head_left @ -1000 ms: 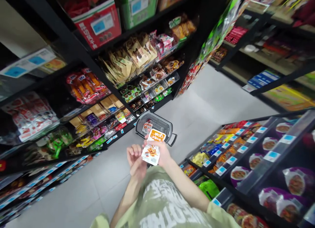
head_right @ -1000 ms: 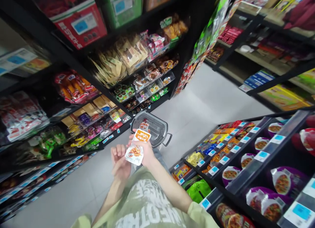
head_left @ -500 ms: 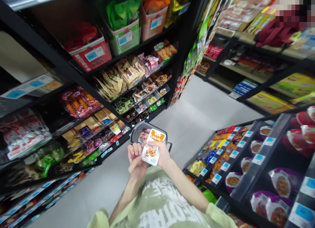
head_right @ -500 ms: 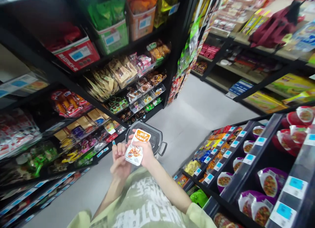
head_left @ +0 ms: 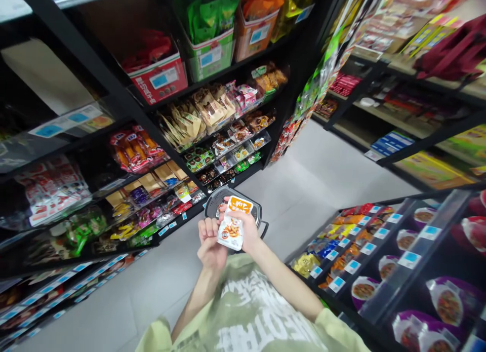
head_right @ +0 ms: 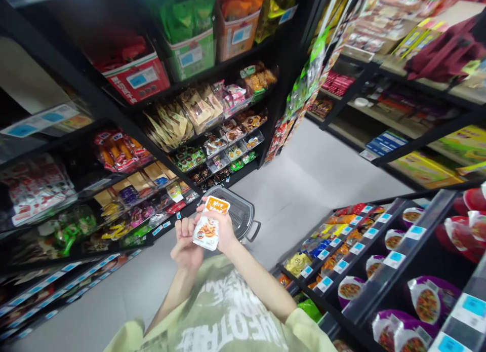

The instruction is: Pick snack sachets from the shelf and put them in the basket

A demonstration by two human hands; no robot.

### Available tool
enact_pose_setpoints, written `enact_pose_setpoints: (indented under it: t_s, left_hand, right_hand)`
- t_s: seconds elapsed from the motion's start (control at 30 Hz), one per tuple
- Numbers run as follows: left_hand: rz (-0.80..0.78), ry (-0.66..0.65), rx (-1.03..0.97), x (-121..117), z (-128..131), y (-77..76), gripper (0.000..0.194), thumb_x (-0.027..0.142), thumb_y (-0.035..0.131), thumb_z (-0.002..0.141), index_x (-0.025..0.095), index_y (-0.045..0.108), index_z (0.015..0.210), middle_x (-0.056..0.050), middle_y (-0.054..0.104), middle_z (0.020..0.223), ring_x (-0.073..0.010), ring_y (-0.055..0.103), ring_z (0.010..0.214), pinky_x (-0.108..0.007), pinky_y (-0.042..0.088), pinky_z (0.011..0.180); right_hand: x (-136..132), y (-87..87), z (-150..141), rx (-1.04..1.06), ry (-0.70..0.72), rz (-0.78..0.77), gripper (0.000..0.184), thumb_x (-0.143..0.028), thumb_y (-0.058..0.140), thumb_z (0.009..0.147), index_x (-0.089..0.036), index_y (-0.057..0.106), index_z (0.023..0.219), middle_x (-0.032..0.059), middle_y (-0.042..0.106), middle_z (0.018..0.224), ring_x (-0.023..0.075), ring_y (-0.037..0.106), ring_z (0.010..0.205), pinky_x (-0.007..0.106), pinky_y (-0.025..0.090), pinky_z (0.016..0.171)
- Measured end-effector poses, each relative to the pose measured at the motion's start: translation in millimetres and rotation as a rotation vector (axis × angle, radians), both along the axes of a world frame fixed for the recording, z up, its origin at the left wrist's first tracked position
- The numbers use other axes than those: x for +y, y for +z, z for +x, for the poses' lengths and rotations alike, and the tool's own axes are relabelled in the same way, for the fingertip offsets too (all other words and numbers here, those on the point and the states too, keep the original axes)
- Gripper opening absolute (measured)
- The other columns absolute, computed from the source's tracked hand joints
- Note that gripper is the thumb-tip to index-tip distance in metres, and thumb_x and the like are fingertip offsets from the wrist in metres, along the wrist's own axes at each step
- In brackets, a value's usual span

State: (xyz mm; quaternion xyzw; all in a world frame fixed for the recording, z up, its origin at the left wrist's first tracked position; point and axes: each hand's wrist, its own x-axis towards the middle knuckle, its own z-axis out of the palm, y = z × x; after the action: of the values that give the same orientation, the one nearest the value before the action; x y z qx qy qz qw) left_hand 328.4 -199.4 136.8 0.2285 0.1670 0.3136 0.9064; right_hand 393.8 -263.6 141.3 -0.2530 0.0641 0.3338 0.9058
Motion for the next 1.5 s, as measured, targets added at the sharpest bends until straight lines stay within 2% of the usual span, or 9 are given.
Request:
enact_pose_setpoints:
  t_s: [0.17, 0.33, 0.67, 0.93, 1.17, 1.27, 1.37, 1.43, 1.5]
  left_hand:
    - [0.033, 0.11, -0.019, 17, -12, -4.9, 0.047, -0.002, 0.059, 0.045, 0.018, 0.022, 0.066, 0.006, 0.024, 0.062, -0.0073, 0.031, 0.057, -0.021, 0.043, 0.075]
    - [0.082, 0.199, 0.004, 50, -35, -6.6, 0.048, 0.0, 0.059, 0.046, 0.018, 0.02, 0.067, 0.005, 0.019, 0.062, -0.0071, 0.031, 0.056, -0.021, 0.044, 0.076]
    - [0.001, 0.282, 0.001, 147, -95, -15.4, 0.043, 0.0, 0.052, 0.044, 0.019, 0.021, 0.066, 0.006, 0.021, 0.061, -0.0074, 0.031, 0.054, -0.023, 0.044, 0.079]
    - [-0.054, 0.326, 0.018, 222, -137, -23.3, 0.04, 0.0, 0.053, 0.044, 0.019, 0.025, 0.065, 0.006, 0.025, 0.061, -0.006, 0.031, 0.052, -0.022, 0.045, 0.079]
    - [-0.09, 0.353, -0.01, 282, -163, -40.3, 0.038, -0.001, 0.056, 0.046, 0.019, 0.03, 0.065, 0.008, 0.034, 0.062, -0.0049, 0.039, 0.054, -0.021, 0.046, 0.075]
    - [-0.023, 0.217, 0.149, 299, -170, -53.9, 0.034, 0.005, 0.064, 0.053, 0.021, 0.045, 0.075, 0.005, 0.054, 0.077, -0.0103, 0.055, 0.069, -0.024, 0.048, 0.071]
    - [0.084, -0.064, 0.341, 310, -180, -74.8, 0.037, 0.015, 0.073, 0.063, 0.025, 0.055, 0.095, 0.001, 0.064, 0.098, -0.0167, 0.063, 0.085, -0.027, 0.05, 0.071]
    - [0.201, -0.244, 0.436, 317, -190, -92.7, 0.037, 0.024, 0.077, 0.069, 0.023, 0.058, 0.1, -0.001, 0.067, 0.093, -0.017, 0.063, 0.079, -0.027, 0.049, 0.068]
    - [0.346, -0.348, 0.533, 323, -199, -112.0, 0.033, 0.032, 0.079, 0.07, 0.018, 0.062, 0.095, 0.0, 0.065, 0.073, -0.0148, 0.06, 0.065, -0.026, 0.047, 0.063]
  right_hand:
    - [25, -0.8, -7, 0.026, 0.105, -0.005, 0.035, -0.022, 0.064, 0.075, -0.021, 0.062, 0.11, 0.0004, 0.072, 0.085, 0.0175, 0.066, 0.065, 0.032, 0.056, 0.066]
    - [65, -0.9, -21, 0.023, 0.235, 0.037, 0.031, -0.027, 0.06, 0.078, -0.02, 0.061, 0.108, 0.0006, 0.071, 0.082, 0.0168, 0.065, 0.064, 0.032, 0.056, 0.067]
    - [171, -7.8, -75, -0.051, 0.337, 0.035, 0.031, -0.034, 0.06, 0.08, -0.018, 0.062, 0.106, 0.0022, 0.073, 0.081, 0.0172, 0.065, 0.062, 0.029, 0.054, 0.06]
    - [253, -7.5, -113, -0.083, 0.418, -0.005, 0.044, -0.05, 0.053, 0.082, -0.016, 0.064, 0.107, 0.0038, 0.071, 0.079, 0.019, 0.064, 0.061, 0.033, 0.055, 0.064]
    - [314, -15.1, -136, -0.08, 0.444, -0.081, 0.041, -0.049, 0.056, 0.08, -0.018, 0.066, 0.106, 0.0041, 0.071, 0.078, 0.0207, 0.066, 0.064, 0.034, 0.056, 0.062]
    - [327, -27.9, -139, -0.087, 0.425, -0.127, 0.038, -0.046, 0.058, 0.081, -0.019, 0.066, 0.106, 0.0039, 0.072, 0.08, 0.0212, 0.067, 0.066, 0.032, 0.056, 0.059]
    - [329, -49.4, -137, -0.169, 0.397, -0.241, 0.037, -0.043, 0.061, 0.08, -0.019, 0.066, 0.108, 0.0034, 0.073, 0.081, 0.0202, 0.067, 0.064, 0.03, 0.054, 0.057]
    - [325, -66.0, -134, -0.259, 0.407, -0.347, 0.035, -0.041, 0.062, 0.081, -0.019, 0.068, 0.107, 0.0036, 0.073, 0.082, 0.0196, 0.067, 0.065, 0.029, 0.053, 0.059]
    - [317, -81.8, -129, -0.405, 0.435, -0.482, 0.029, -0.039, 0.064, 0.081, -0.019, 0.071, 0.101, 0.0034, 0.073, 0.083, 0.0185, 0.065, 0.067, 0.028, 0.052, 0.061]
